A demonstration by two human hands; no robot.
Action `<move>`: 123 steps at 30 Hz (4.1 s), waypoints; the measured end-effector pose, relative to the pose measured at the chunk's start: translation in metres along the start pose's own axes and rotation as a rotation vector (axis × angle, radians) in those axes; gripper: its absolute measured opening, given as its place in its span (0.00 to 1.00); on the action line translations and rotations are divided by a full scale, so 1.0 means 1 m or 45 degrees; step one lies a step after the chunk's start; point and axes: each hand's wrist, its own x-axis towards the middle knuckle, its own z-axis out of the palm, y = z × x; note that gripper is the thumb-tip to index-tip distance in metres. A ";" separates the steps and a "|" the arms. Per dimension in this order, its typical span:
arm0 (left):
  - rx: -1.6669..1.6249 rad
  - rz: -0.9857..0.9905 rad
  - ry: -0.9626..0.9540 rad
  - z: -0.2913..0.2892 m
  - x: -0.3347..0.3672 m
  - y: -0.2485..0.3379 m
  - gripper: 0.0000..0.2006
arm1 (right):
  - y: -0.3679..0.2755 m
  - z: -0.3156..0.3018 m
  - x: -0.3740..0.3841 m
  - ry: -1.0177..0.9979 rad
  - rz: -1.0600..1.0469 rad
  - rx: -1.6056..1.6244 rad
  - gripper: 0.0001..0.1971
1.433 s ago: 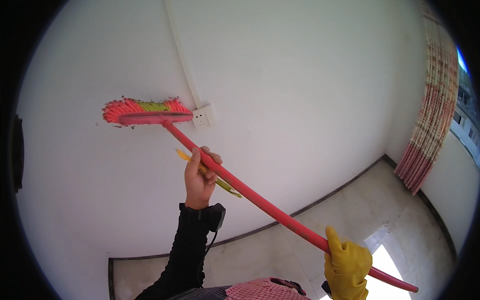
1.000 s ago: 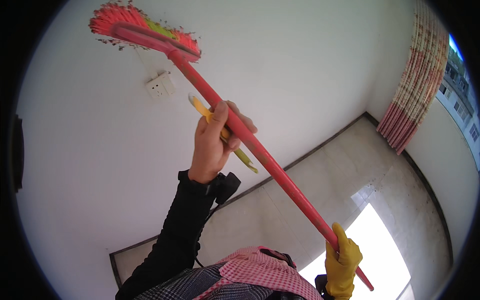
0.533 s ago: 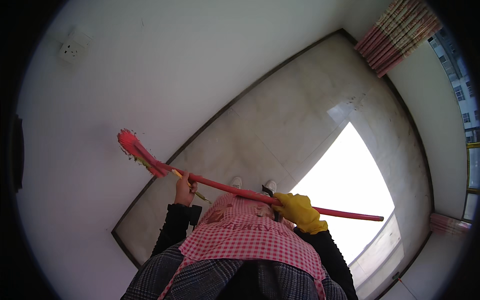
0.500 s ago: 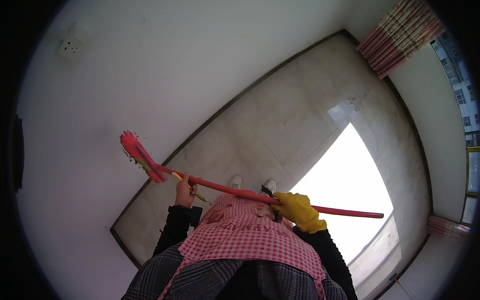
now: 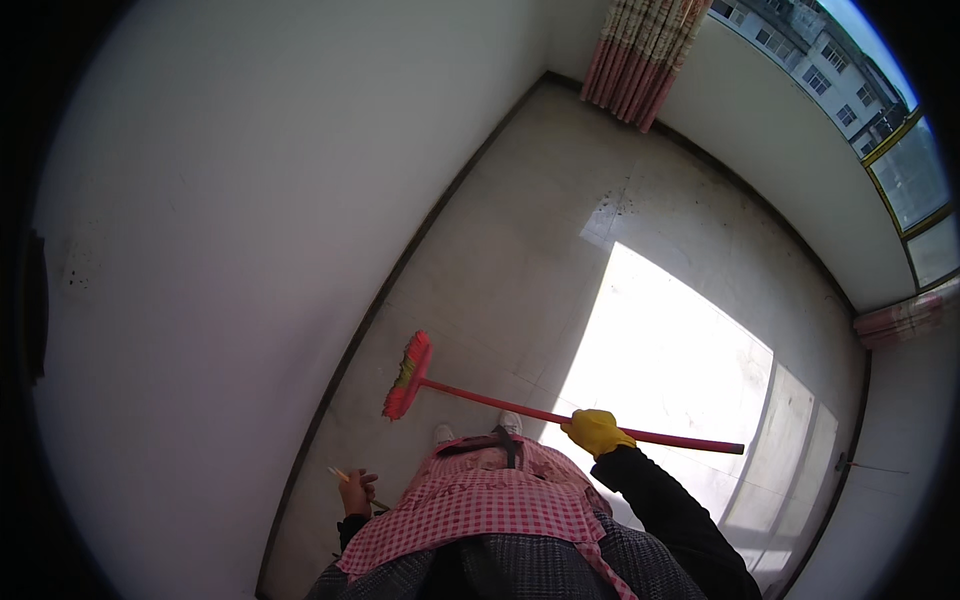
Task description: The person scrapes debris from a window frame using a small tool while holding a curtain aside, then sweeps the tiled floor with a broom. The person moves the curtain to access the window track and later sweeps near the curtain and along the walls.
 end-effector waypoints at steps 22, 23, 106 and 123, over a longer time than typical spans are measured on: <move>1.183 0.241 -0.564 0.137 0.202 0.050 0.22 | 0.063 -0.056 0.017 0.163 0.883 1.169 0.20; 1.090 0.035 -0.592 0.145 0.205 0.053 0.24 | 0.062 -0.074 0.028 0.276 0.767 1.115 0.20; 0.929 1.534 1.586 -0.096 -0.423 0.598 0.30 | -0.512 -0.474 -0.021 0.160 -1.908 -0.253 0.19; 0.495 1.584 1.693 -0.202 -0.344 0.580 0.18 | -0.560 -0.453 0.003 0.098 -1.844 -0.258 0.18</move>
